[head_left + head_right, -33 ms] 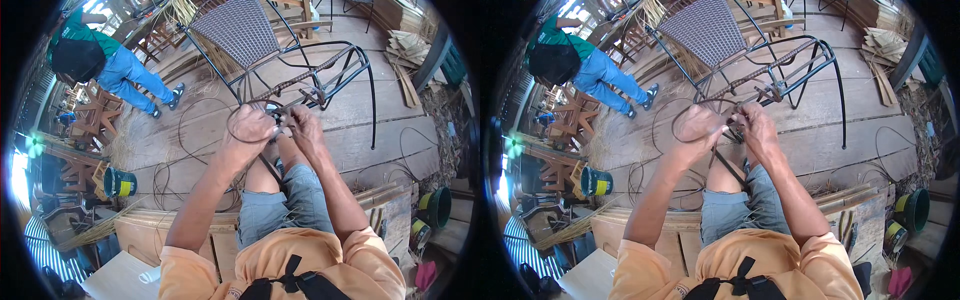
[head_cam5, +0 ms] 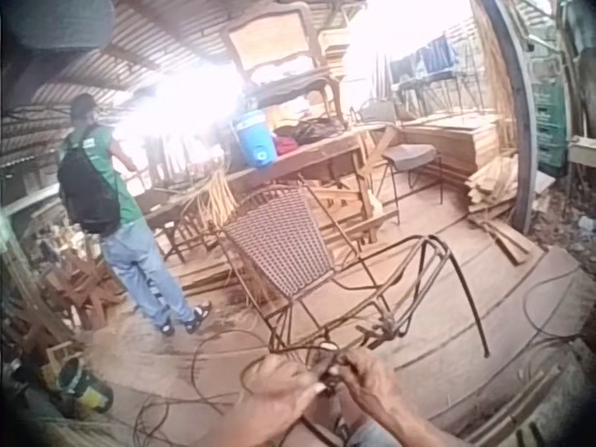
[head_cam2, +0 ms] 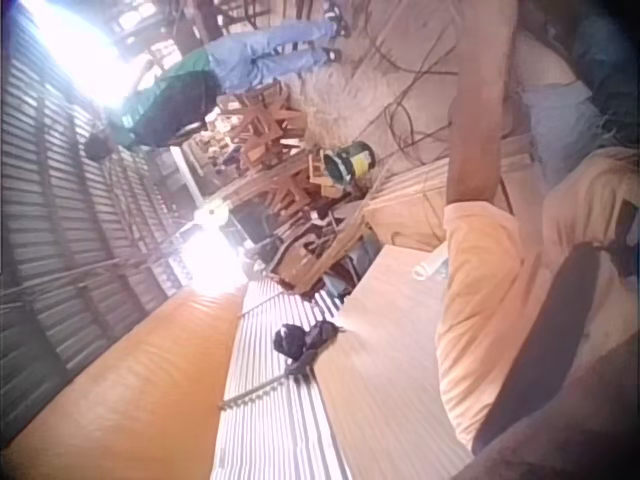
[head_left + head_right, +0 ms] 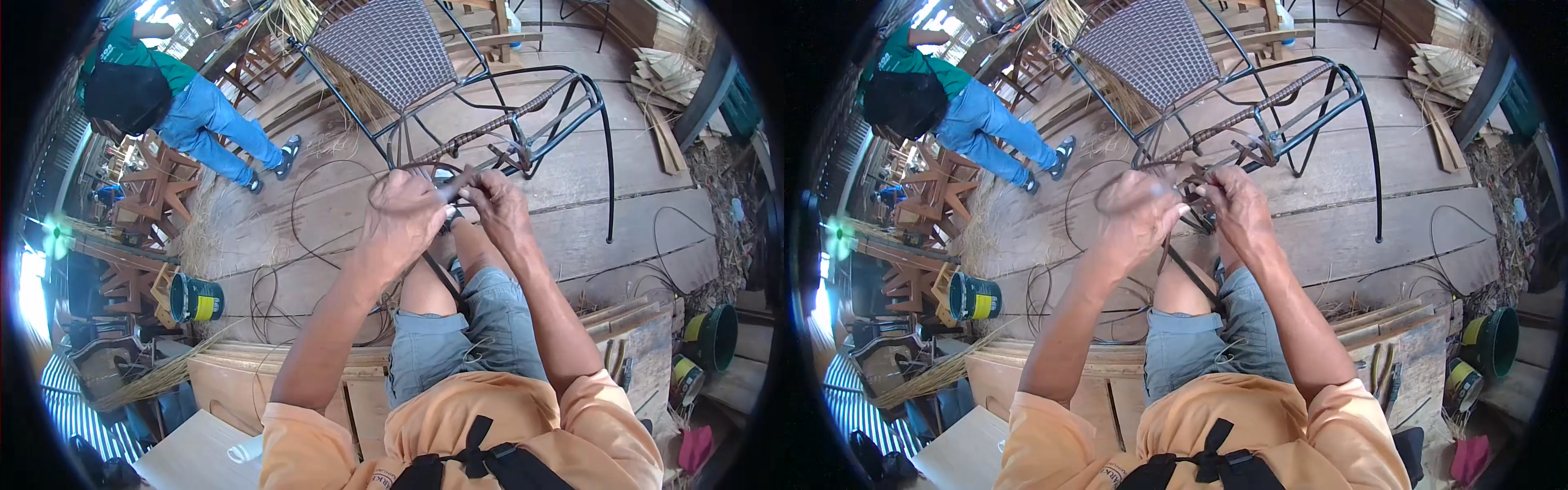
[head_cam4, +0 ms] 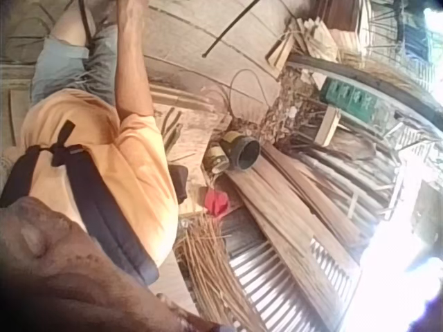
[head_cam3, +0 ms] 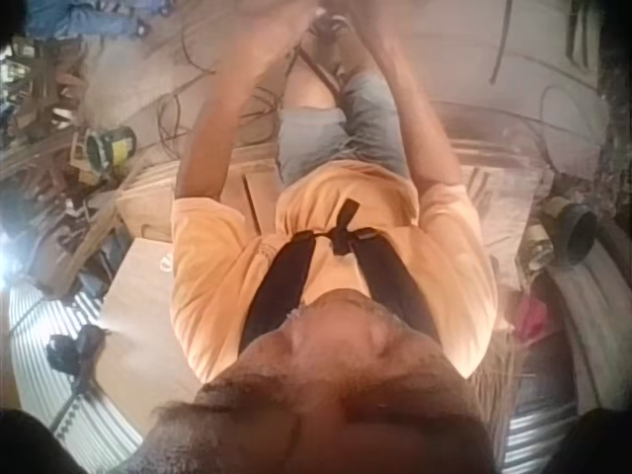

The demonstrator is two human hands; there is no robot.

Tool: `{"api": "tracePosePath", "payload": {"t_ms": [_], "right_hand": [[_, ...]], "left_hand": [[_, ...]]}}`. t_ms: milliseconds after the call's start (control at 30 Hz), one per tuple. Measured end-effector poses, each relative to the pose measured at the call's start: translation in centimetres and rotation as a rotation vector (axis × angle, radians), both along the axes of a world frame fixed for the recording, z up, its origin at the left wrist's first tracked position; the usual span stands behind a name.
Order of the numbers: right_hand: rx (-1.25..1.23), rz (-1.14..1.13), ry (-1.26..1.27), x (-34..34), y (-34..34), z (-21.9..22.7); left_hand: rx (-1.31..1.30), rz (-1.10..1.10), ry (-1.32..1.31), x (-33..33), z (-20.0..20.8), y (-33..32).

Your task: Weaving synthetic rattan strips onto a metal chair frame to repair or manufacture it.

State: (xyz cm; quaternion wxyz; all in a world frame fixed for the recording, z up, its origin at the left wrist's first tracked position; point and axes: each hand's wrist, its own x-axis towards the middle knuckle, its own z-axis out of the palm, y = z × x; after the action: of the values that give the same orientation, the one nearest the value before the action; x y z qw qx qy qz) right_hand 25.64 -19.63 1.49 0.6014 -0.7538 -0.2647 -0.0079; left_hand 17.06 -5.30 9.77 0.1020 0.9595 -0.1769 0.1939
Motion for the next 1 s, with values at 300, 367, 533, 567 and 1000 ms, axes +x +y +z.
{"api": "tracePosePath", "payload": {"t_ms": [300, 367, 533, 567, 1000], "right_hand": [[-0.024, 0.08, -0.093, 0.2, -0.8, 0.6], [0.018, 0.023, -0.031, 0.7, -0.8, 0.4], [-0.137, -0.064, -0.137, 1.5, -1.1, 1.5], [-0.139, -0.064, -0.136, 1.2, -1.1, 1.9], [-0.389, -0.087, -0.124, 0.2, -0.6, 1.9]], "left_hand": [[-0.038, 0.233, -0.097, 0.9, -2.7, 0.1], [-0.045, 0.256, -0.095, 0.8, -2.8, -0.3], [-0.057, 0.246, -0.095, 0.6, -3.1, -0.4], [-0.054, 0.256, -0.107, 0.5, -3.2, -0.4], [-0.111, 0.312, -0.218, 0.8, -4.4, -1.4]]}}
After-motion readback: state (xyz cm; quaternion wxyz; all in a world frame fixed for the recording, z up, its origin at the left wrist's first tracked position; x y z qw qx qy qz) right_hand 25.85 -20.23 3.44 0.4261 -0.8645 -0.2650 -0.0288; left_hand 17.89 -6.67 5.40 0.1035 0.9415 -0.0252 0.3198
